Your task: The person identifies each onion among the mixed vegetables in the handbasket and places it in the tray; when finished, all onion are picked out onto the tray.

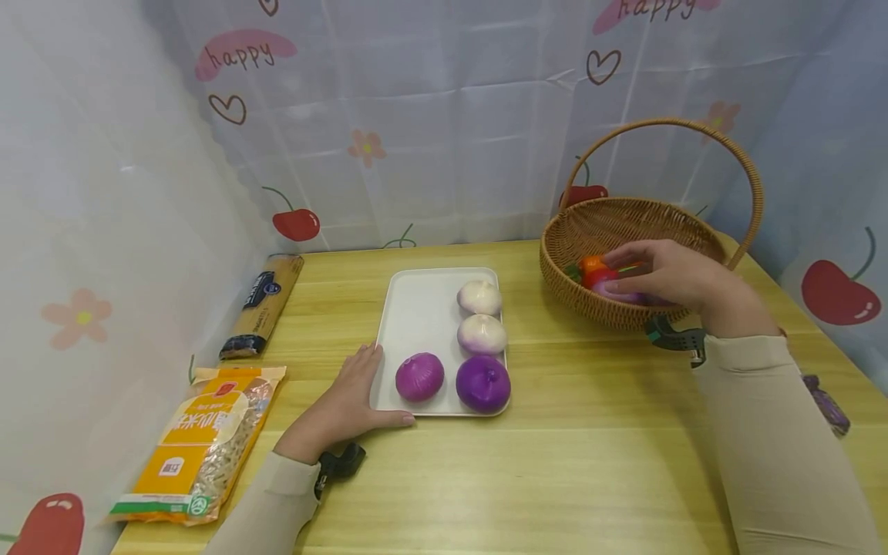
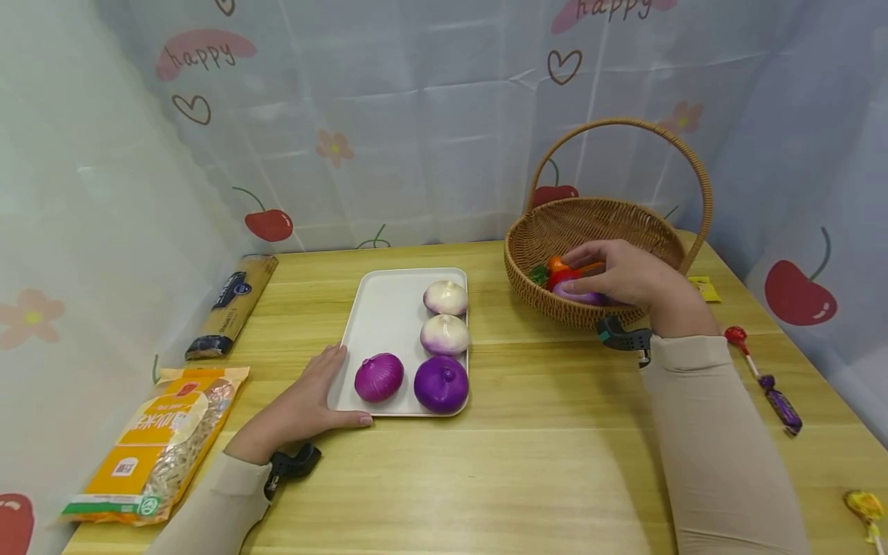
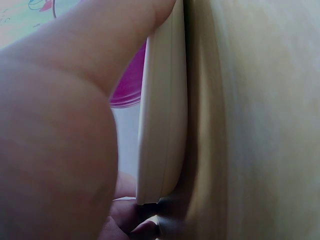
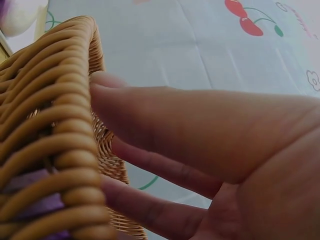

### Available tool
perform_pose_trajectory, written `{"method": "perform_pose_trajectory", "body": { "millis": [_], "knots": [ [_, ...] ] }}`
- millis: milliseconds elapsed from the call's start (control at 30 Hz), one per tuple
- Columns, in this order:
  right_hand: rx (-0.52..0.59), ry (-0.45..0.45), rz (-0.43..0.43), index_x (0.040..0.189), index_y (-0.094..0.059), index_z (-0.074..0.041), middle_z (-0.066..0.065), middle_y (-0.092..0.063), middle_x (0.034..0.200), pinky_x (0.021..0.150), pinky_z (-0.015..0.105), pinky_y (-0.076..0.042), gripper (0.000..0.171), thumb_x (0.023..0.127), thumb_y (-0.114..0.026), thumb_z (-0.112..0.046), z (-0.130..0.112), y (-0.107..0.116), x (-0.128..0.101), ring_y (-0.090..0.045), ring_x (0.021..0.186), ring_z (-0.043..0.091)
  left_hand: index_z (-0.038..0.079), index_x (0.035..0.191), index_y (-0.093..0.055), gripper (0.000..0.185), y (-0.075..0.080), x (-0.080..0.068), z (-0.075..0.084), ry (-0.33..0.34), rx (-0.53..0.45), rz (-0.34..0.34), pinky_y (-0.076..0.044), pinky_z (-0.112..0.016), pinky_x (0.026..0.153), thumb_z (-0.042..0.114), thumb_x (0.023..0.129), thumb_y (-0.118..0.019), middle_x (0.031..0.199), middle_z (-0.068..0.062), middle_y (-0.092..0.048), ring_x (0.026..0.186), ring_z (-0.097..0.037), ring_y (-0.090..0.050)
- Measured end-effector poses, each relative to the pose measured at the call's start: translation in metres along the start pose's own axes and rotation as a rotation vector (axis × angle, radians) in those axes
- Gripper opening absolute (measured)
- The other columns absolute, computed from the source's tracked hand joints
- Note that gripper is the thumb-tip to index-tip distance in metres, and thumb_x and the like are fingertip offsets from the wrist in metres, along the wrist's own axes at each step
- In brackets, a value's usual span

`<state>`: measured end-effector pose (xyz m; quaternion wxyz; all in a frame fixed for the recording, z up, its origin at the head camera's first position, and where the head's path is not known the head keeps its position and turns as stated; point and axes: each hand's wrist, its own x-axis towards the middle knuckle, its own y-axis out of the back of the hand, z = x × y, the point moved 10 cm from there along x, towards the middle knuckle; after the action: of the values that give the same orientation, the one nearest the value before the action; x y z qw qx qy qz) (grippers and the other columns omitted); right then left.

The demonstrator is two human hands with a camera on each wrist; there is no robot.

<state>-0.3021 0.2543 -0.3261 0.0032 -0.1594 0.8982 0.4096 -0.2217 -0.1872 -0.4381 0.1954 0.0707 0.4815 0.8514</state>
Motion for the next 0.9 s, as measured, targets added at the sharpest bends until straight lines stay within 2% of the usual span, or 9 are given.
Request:
{"method": "perform_pose_trajectory", "body": {
  "millis": [167, 333, 567, 900],
  "knots": [
    [-0.018, -0.017, -0.021, 0.145, -0.061, -0.004, 0.027, -0.054, 0.145, 0.095, 0.053, -0.047, 0.059, 0.099, -0.077, -0.037, -0.0002, -0.003, -0.0021, -0.049, 0.121, 0.039, -0.008, 0.164, -0.018, 0.14, -0.0008, 0.0, -0.0011, -0.004, 0.007, 0.002, -0.005, -0.051, 0.126, 0.076, 0.072, -0.083, 0.171, -0.024, -0.015, 0.158, -0.04, -0.005],
    [-0.054, -0.004, -0.016, 0.14, -0.064, -0.004, 0.026, -0.056, 0.141, 0.092, 0.052, -0.048, 0.055, 0.098, -0.078, -0.036, -0.0012, -0.0034, -0.0033, -0.051, 0.117, 0.039, -0.008, 0.164, -0.019, 0.14, -0.0011, -0.0004, -0.0016, -0.006, 0.006, 0.004, -0.005, -0.052, 0.126, 0.077, 0.072, -0.083, 0.171, -0.024, -0.015, 0.158, -0.04, -0.005],
    [-0.1, 0.011, -0.014, 0.137, -0.066, -0.002, 0.024, -0.061, 0.137, 0.095, 0.054, -0.048, 0.054, 0.098, -0.078, -0.036, -0.0032, -0.0059, -0.0011, -0.055, 0.116, 0.038, -0.008, 0.164, -0.019, 0.141, -0.0012, -0.0009, -0.002, -0.002, 0.01, -0.001, -0.005, -0.052, 0.126, 0.077, 0.072, -0.082, 0.171, -0.024, -0.015, 0.158, -0.04, -0.005],
    [-0.176, 0.046, -0.045, 0.137, -0.064, 0.009, 0.027, -0.064, 0.134, 0.098, 0.062, -0.049, 0.05, 0.102, -0.073, -0.026, -0.005, -0.0105, 0.0014, -0.059, 0.116, 0.039, -0.007, 0.165, -0.018, 0.14, 0.0002, 0.0003, -0.0022, -0.001, 0.008, 0.0, -0.005, -0.052, 0.126, 0.077, 0.072, -0.082, 0.171, -0.023, -0.014, 0.158, -0.039, -0.004]
  ]
}}
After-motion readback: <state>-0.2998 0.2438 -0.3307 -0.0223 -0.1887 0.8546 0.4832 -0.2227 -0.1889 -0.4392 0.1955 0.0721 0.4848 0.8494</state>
